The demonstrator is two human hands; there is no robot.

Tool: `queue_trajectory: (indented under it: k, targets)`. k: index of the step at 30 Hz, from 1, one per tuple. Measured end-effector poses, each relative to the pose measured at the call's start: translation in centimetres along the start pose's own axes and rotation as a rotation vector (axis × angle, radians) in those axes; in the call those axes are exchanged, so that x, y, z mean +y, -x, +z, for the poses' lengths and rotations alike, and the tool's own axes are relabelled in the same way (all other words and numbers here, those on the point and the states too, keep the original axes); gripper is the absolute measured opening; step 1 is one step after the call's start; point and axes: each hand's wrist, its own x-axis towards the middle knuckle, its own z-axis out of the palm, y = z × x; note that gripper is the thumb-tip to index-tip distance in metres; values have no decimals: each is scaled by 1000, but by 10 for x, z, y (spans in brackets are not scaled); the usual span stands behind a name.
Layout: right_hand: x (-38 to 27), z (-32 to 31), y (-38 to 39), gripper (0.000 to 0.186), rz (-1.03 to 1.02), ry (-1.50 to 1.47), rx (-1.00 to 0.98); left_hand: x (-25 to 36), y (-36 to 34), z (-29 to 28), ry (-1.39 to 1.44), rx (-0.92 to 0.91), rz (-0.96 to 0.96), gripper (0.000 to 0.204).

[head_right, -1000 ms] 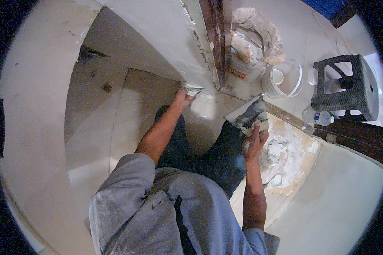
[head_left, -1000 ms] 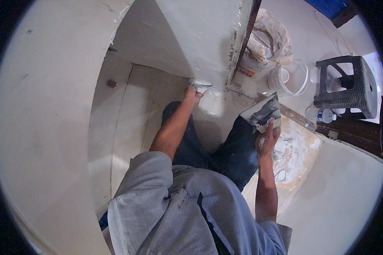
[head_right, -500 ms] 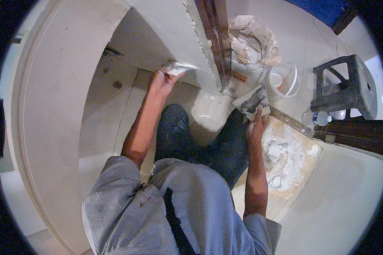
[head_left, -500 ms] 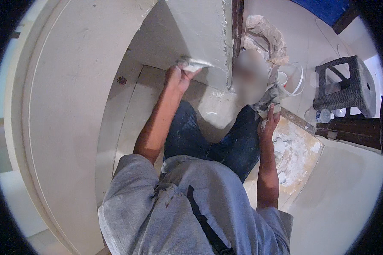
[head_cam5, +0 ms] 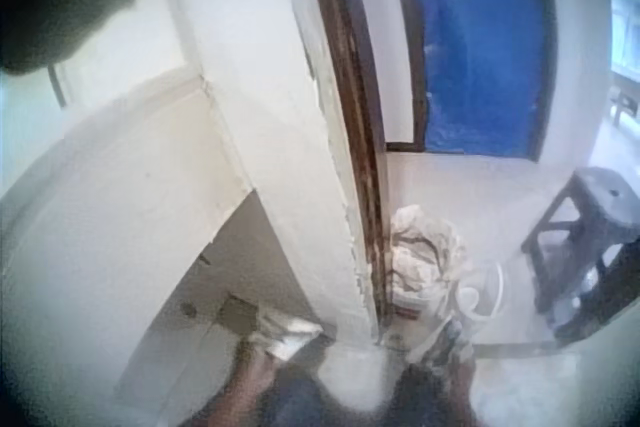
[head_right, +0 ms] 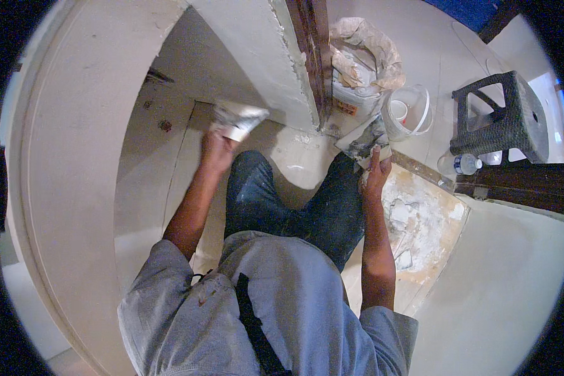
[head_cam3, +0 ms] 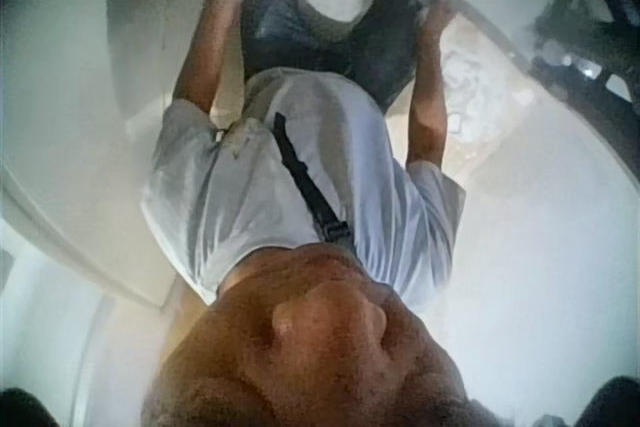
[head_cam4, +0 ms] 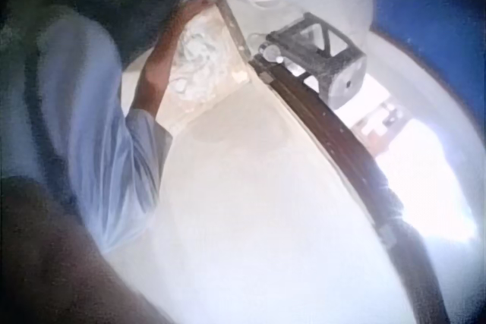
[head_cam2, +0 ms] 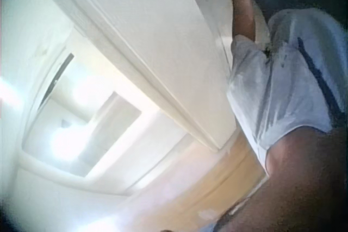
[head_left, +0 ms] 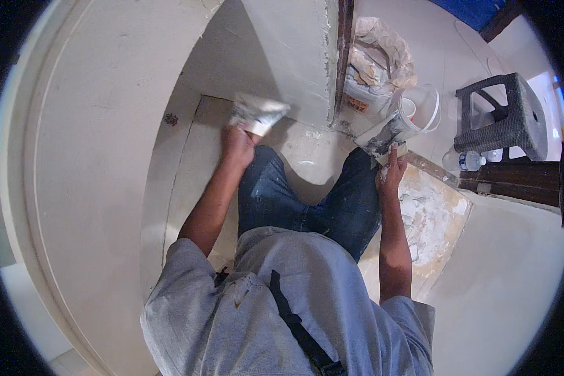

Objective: The person applies compound to an upper wall corner using putty knives, scoops paste from a board on the floor, and spreads the compound along the lower wall corner.

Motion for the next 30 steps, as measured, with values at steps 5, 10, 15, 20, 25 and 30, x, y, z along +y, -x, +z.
queue_trajectory:
  k: [5, 10, 15, 20, 25, 30]
  targets:
    - [-15, 12, 16, 34, 25, -14, -21, -159, -90, -70, -113, 165, -277, 37]
    - [-29, 17, 33, 35, 40, 33, -37, -236, -139, -71, -60, 136, -450, 32]
    - [-35, 26, 45, 38, 32, 109, -74, -280, -191, -89, 77, 111, -457, 34]
    - [-32, 22, 45, 34, 72, 167, -35, -285, -204, -68, -5, 166, -399, 39]
    - [-28, 16, 37, 33, 14, 130, -86, -240, -166, -15, 121, 125, -397, 35]
    - [-18, 12, 22, 35, 137, 18, -2, -152, -106, 31, 151, -40, -303, 33]
